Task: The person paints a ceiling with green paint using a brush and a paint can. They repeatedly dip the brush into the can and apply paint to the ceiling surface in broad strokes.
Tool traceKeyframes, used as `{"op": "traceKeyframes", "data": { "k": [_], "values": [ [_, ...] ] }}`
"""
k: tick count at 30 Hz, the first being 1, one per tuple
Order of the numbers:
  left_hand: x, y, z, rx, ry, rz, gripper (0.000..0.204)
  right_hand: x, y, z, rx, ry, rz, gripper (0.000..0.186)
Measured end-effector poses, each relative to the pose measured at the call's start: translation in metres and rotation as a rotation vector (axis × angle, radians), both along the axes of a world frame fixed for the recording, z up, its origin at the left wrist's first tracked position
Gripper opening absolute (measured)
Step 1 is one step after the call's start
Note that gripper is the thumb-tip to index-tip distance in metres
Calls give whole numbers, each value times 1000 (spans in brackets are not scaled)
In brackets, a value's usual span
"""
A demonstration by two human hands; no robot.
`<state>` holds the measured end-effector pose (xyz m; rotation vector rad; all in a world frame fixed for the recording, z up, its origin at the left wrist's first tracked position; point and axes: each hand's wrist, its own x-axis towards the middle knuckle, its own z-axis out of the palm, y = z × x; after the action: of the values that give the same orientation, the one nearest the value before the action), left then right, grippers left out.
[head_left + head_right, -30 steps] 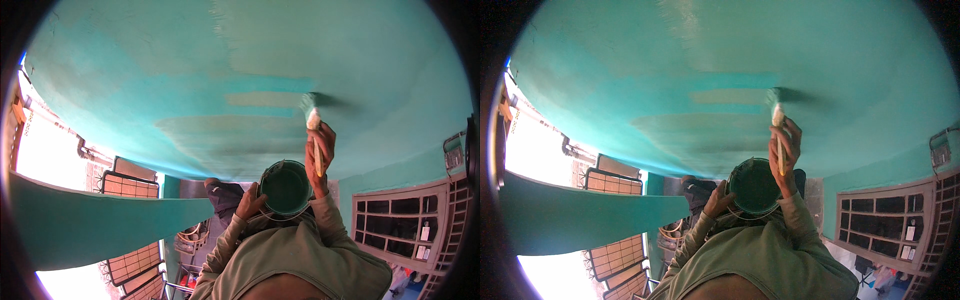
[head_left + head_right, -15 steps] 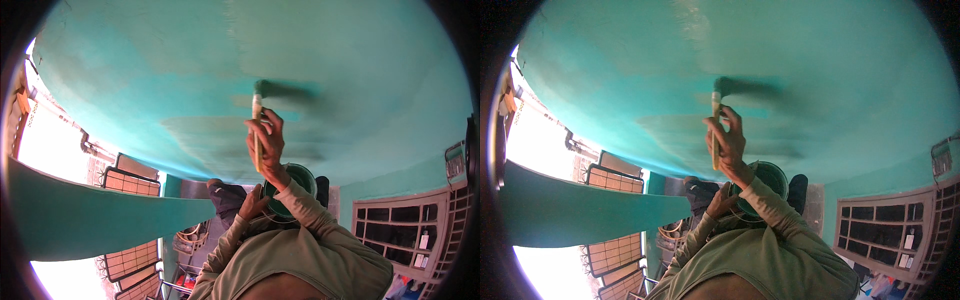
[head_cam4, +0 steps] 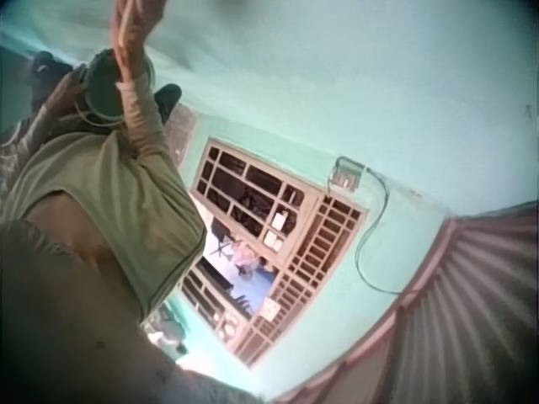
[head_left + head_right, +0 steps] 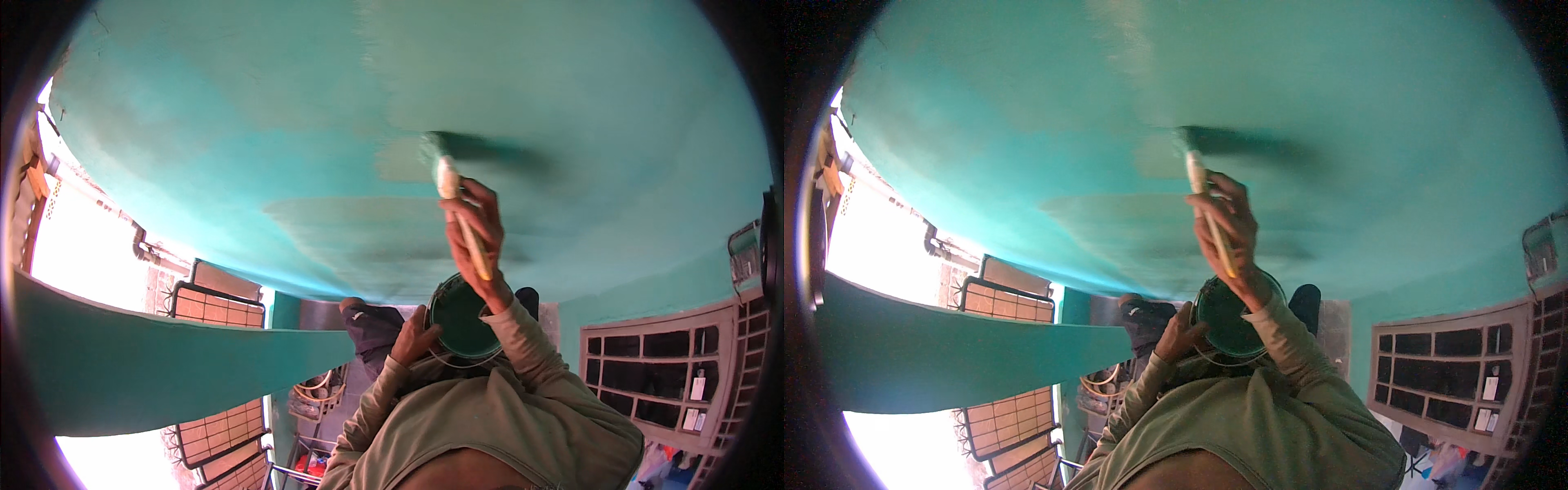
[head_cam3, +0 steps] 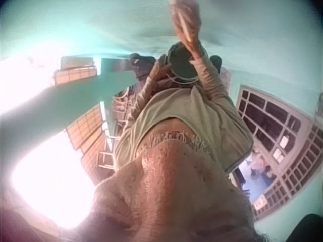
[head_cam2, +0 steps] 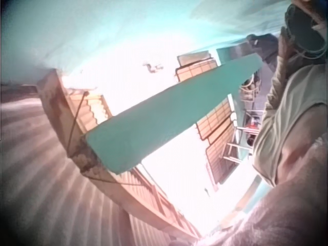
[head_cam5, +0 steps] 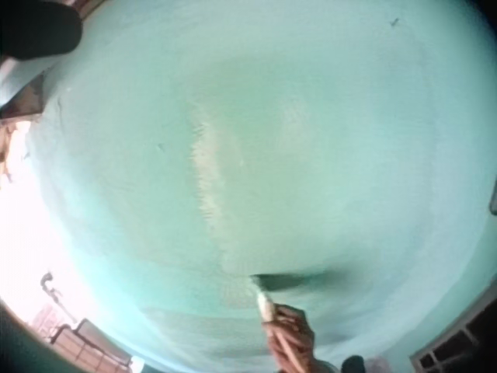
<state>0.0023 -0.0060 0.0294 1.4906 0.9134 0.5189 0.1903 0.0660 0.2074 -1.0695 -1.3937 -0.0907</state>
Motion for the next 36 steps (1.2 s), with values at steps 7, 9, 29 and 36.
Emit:
{"op": "traceKeyframes", "data": {
  "k": [7, 9, 29, 36],
  "values": [
    [0, -1, 2, 14, -1, 16, 42, 53, -48, 11, 14, 11, -194, 27],
    [-1, -1, -1, 16, -19, 15, 42, 65, -55, 11, 26, -50, -295, 25],
    [2, -2, -17, 192, -40, 35, 41, -62, 29, 19, 64, -56, -128, 43],
    [1, 1, -1, 169, 12, 10, 41, -63, 29, 25, -4, 11, 84, 36]
  ]
}}
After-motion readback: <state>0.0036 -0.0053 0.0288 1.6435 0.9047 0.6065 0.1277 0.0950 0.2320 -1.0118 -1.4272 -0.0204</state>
